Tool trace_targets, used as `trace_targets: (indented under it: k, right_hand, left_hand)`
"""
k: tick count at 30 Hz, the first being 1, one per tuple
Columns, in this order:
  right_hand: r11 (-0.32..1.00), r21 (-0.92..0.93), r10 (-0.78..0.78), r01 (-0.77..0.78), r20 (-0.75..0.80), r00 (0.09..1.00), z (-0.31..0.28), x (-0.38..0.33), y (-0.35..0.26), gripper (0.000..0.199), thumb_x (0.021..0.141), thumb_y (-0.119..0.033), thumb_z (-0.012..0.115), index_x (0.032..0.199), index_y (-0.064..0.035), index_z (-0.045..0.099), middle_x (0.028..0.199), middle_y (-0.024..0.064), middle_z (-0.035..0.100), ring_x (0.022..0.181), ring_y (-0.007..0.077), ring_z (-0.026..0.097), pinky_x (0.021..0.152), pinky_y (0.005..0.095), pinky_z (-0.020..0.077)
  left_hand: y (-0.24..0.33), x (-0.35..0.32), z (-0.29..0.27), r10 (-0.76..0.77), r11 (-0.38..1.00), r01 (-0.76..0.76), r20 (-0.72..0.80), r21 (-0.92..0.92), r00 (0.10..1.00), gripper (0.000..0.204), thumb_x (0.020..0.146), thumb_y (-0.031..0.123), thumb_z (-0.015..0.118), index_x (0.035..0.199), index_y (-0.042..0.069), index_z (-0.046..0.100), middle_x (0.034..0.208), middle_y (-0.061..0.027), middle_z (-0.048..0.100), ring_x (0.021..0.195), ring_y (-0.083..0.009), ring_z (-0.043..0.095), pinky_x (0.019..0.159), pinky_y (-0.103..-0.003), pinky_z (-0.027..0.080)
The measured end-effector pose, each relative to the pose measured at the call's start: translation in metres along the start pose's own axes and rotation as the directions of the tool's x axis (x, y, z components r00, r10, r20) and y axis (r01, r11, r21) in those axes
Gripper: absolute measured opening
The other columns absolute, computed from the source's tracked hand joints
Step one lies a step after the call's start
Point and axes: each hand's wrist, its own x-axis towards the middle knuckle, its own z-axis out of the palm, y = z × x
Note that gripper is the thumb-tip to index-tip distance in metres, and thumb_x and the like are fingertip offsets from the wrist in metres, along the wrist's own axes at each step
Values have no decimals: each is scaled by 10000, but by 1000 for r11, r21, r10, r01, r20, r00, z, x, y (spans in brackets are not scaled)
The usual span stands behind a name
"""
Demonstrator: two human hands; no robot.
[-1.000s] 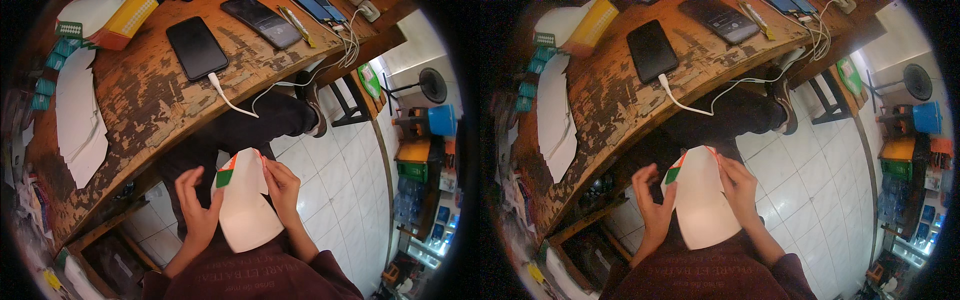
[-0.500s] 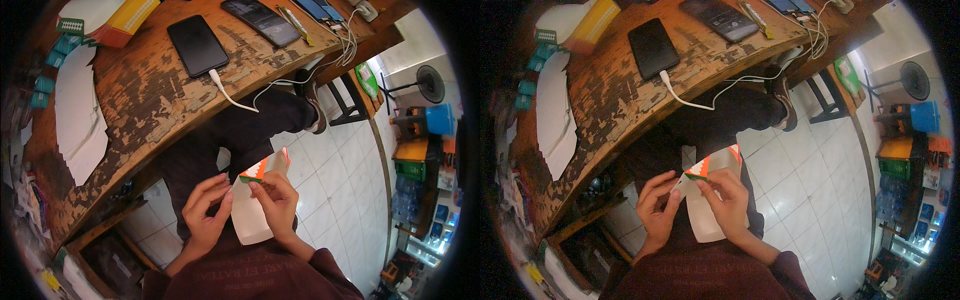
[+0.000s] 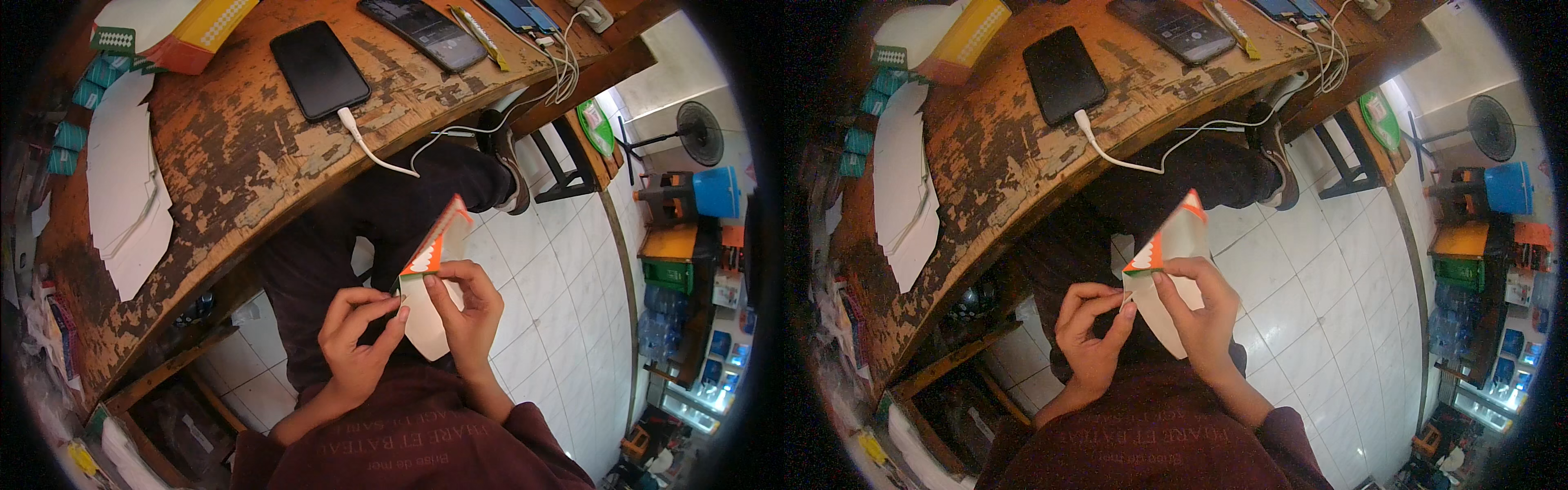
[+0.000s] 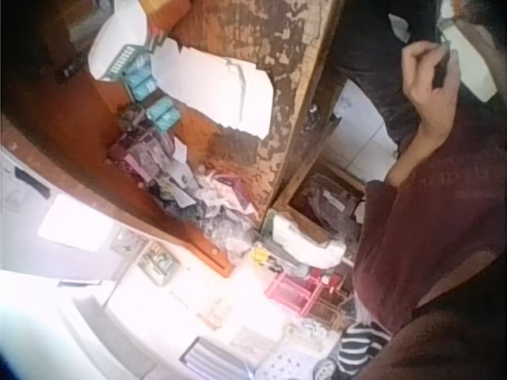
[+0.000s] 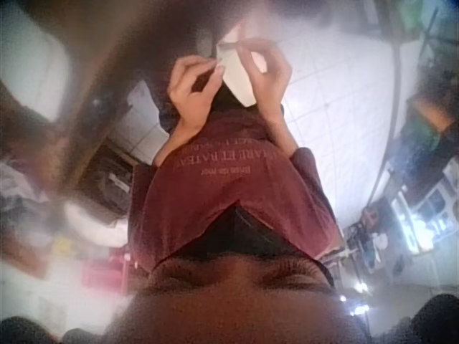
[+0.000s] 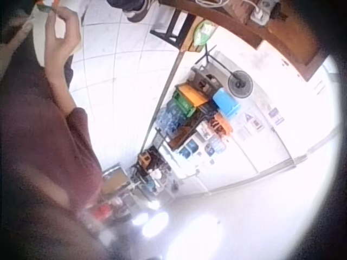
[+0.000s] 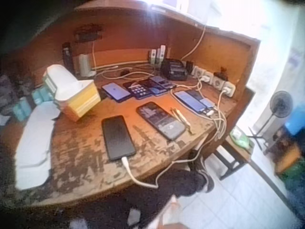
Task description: The person folds flat printed paper sheets into small takeaway-style boxes by hand, aligning edges and creasing flaps. They repeatedly pick a sheet, fold it into a box, and place the finished box on the table.
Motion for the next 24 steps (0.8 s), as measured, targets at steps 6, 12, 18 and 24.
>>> trace_targets:
  k: [6,12,18,24]
  right_hand:
    - [999,43,16,-23,141,990,6,-10,-5,150,778,-18,681,903,34,617,898,83,596,847,152,574,759,265,455]
    - [845,390,254,-367,311,916,8,-6,-19,174,830,-27,643,982,48,608,943,73,595,916,137,564,824,279,452]
    - [872,399,144,-284,345,927,4,-4,-8,214,855,-29,611,1050,56,591,1009,100,613,934,140,574,821,274,455]
    - [898,350,134,-266,360,923,3,-5,-15,197,823,-48,653,995,44,623,938,99,644,891,142,599,782,272,464]
  left_hand:
    - [0,2,2,69,995,-58,-124,87,990,181,682,-27,732,854,-12,676,856,-90,589,734,-157,588,621,-247,464]
    - [5,2,-5,110,993,-104,-98,64,989,182,679,-46,722,854,-16,684,846,-89,590,740,-145,596,624,-233,489]
    - [11,4,-7,113,988,-105,-65,110,991,184,675,-53,720,853,-25,683,845,-92,591,743,-153,604,637,-237,505]
    - [9,4,-9,128,986,-117,-89,117,988,170,688,-42,723,853,-25,685,843,-92,590,736,-154,607,632,-241,510]
